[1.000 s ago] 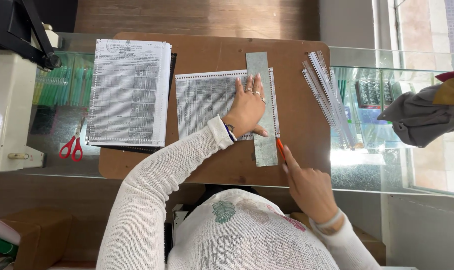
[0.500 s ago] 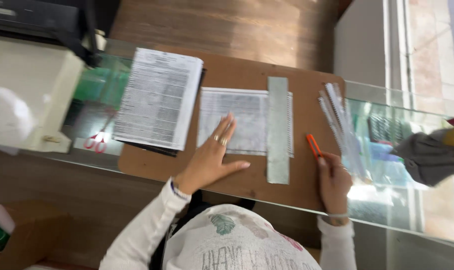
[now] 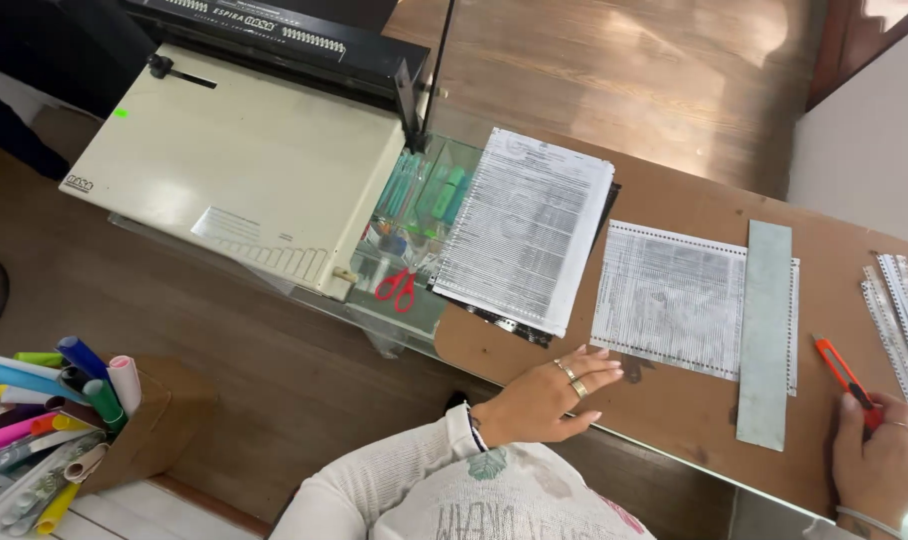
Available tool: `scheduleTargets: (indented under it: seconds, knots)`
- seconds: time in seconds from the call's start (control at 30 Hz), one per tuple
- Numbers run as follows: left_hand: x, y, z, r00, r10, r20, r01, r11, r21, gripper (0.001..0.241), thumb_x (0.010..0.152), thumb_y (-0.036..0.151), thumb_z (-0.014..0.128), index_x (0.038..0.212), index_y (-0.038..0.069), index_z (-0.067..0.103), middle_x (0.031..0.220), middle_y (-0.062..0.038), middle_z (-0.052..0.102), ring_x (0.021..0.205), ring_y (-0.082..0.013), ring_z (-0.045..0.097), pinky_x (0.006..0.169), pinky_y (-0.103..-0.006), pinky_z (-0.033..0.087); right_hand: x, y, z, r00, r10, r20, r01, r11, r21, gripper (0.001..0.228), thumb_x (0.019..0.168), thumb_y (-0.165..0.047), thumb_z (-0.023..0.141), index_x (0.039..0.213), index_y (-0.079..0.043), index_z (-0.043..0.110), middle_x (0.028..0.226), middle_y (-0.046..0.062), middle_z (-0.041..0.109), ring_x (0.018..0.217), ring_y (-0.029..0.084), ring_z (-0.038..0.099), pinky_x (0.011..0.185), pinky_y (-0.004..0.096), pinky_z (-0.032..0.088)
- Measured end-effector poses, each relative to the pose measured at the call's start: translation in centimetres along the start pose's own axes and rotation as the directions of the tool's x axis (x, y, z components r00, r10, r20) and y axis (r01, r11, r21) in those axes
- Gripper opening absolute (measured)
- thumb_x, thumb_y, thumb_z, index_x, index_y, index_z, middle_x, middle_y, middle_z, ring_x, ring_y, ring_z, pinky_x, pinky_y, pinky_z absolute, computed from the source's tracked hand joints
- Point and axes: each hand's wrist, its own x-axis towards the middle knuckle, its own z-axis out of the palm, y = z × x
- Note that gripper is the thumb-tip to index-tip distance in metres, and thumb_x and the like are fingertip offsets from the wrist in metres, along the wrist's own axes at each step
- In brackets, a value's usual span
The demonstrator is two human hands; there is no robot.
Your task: The person uses a metal ruler and an orange utility knife to cut strips from a stack of perforated paper sheets on a brown cutting mat. They repeatedly align the ruler, cut along its edge, and remove the cut strips, stacking the remaining sheets.
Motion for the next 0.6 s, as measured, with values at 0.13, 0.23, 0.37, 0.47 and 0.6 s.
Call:
scheduleTargets:
  seconds: [0.13, 0.23, 0.37, 0.47, 0.6]
  knots:
    - [0.2, 1.0, -0.4, 0.993, -0.031, -0.114, 0.021, 0.996, -0.086, 0.066, 0.127, 0.025, 0.070, 0.187, 0.001, 0.055, 0.190, -0.022, 0.062, 0.183, -0.0405, 0.057, 0.157, -0.0587, 0.045, -0.1, -1.2, -1.4, 1.000, -0.005, 0.000, 0.005, 1.000, -0.031, 0.040, 0.154, -0.053, 0.077, 0.170, -0.019, 0.090, 0.157, 0.014, 0.082, 0.130, 0.048, 0.086, 0.089, 0.067, 0.064]
    - [1.2, 1.9, -1.3, 0.993, -0.046, -0.105, 0.040, 0.997, -0.061, 0.063, 0.127, 0.027, 0.068, 0.184, 0.001, 0.058, 0.185, -0.025, 0.068, 0.178, -0.0409, 0.061, 0.154, -0.0592, 0.046, 0.5, -2.2, -1.8, 1.000, 0.012, -0.022, -0.013, 1.000, -0.028, 0.035, 0.149, -0.052, 0.076, 0.164, -0.023, 0.091, 0.153, 0.011, 0.084, 0.126, 0.045, 0.087, 0.089, 0.063, 0.067]
    - [2.2, 2.3, 0.2, 0.991, -0.061, -0.123, 0.062, 0.998, 0.000, 0.057, 0.127, 0.027, 0.070, 0.179, 0.005, 0.065, 0.179, -0.021, 0.075, 0.169, -0.0402, 0.072, 0.146, -0.0570, 0.056, 0.9, -4.1, -3.9, 0.994, -0.002, -0.106, 0.013, 0.995, 0.102, 0.029, 0.141, -0.041, 0.084, 0.158, -0.018, 0.091, 0.149, 0.016, 0.082, 0.139, 0.046, 0.078, 0.111, 0.060, 0.064]
    - [2.6, 3.1, 1.6, 0.952, -0.198, -0.233, 0.204, 0.979, 0.000, 0.055, 0.122, 0.031, 0.078, 0.171, 0.008, 0.076, 0.175, -0.018, 0.081, 0.163, -0.0369, 0.078, 0.141, -0.0503, 0.060, 1.2, -5.4, -6.8, 0.996, -0.005, -0.084, 0.028, 0.959, 0.283, 0.035, 0.135, -0.035, 0.078, 0.159, -0.009, 0.080, 0.154, 0.023, 0.075, 0.140, 0.054, 0.068, 0.113, 0.070, 0.058]
    - [3.7, 2.9, 3.0, 0.880, -0.200, -0.431, 0.279, 0.951, 0.129, 0.045, 0.119, 0.032, 0.081, 0.161, 0.016, 0.085, 0.164, -0.006, 0.089, 0.152, -0.0253, 0.085, 0.120, -0.0446, 0.072, 1.9, -5.7, -7.7, 1.000, -0.008, -0.019, 0.015, 0.920, 0.390, 0.049, 0.131, -0.038, 0.072, 0.167, -0.005, 0.073, 0.159, 0.025, 0.067, 0.141, 0.055, 0.059, 0.128, 0.068, 0.046]
